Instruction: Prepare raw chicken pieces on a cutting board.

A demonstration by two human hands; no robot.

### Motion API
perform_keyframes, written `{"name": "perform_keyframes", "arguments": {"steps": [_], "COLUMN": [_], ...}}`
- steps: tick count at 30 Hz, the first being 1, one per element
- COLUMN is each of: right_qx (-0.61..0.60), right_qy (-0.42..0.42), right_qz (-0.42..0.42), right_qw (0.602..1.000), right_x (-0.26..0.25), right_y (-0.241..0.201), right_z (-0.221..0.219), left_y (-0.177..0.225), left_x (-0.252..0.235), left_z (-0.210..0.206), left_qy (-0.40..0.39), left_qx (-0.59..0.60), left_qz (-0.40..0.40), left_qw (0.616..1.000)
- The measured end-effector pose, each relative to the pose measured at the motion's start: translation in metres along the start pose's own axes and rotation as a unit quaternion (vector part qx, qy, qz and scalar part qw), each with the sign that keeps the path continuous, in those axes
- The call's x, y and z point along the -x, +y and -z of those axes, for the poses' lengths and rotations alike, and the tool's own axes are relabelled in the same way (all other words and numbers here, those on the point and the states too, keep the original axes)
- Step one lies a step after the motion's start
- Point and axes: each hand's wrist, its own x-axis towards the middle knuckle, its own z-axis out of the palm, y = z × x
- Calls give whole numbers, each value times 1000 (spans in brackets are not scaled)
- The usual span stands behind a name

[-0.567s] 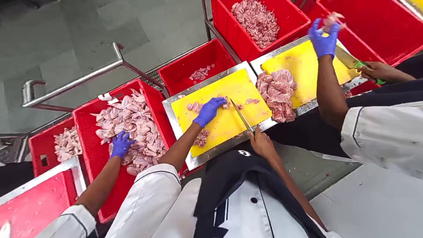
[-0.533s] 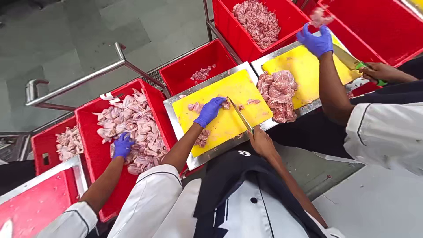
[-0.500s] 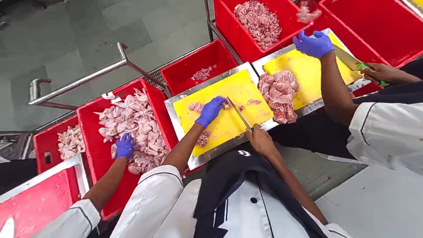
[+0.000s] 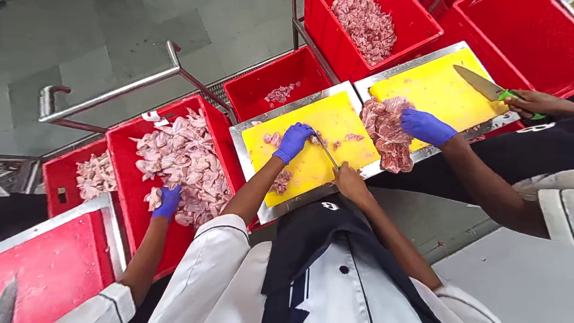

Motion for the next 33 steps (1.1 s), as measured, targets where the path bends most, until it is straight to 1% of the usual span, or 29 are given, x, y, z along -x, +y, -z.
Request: {"name": "perform_keyframes", "arguments": {"steps": [3, 5, 7, 10, 12, 14, 15, 17, 19, 21, 22, 24, 25, 27, 28, 29, 30, 31, 32, 33], "right_qx": [17, 27, 11, -3, 31, 63, 65, 34, -12, -29, -27, -22, -19, -23, -30, -44, -60, -75, -92, -111], "right_qy": [-39, -43, -13, 40, 12, -34, -43, -37, -18, 4, 6, -4, -11, -35, -50, -59, -57, -45, -22, 4], "right_qz": [-47, -54, -39, -7, -2, -2, 2, 15, 31, 41, 43, 35, 29, 17, 18, 27, 42, 56, 67, 72], "right_qw": [998, 997, 999, 999, 999, 997, 997, 999, 999, 999, 999, 999, 999, 999, 998, 997, 996, 995, 993, 991], "right_x": [32, 38, 37, 45, 52, 53, 49, 32, 0, -22, -25, -14, -5, 14, 22, 30, 35, 41, 48, 56], "right_y": [39, 48, 44, 23, 5, -9, -15, -30, -48, -62, -64, -54, -44, -16, 0, 17, 31, 44, 55, 64], "right_z": [-15, -17, -14, -11, -4, 2, 3, -2, -15, -20, -21, -27, -29, -34, -37, -40, -41, -40, -40, -40], "left_y": [6, 14, 19, 23, 21, 17, 16, 13, 9, 7, 7, 13, 18, 28, 31, 33, 33, 32, 33, 36], "left_x": [9, 25, 40, 52, 52, 48, 47, 45, 45, 44, 43, 44, 40, 31, 28, 25, 22, 19, 17, 17], "left_z": [6, 4, -1, -1, 2, -1, -2, -1, 1, 2, 1, 0, 1, 2, 2, 1, 0, -2, -3, -3], "left_qy": [-7, -20, -19, -2, 14, 17, 9, -8, -14, -18, -17, -7, 4, 34, 56, 85, 113, 126, 109, 62], "left_qx": [-32, -31, -17, 41, 75, 95, 108, 133, 149, 145, 141, 128, 124, 138, 155, 175, 188, 191, 184, 168], "left_qz": [64, 108, 141, 190, 180, 138, 122, 101, 78, 59, 61, 100, 141, 249, 289, 306, 294, 259, 215, 173], "left_qw": [997, 994, 990, 981, 981, 986, 987, 986, 986, 988, 988, 987, 982, 958, 943, 932, 930, 938, 953, 968]}}
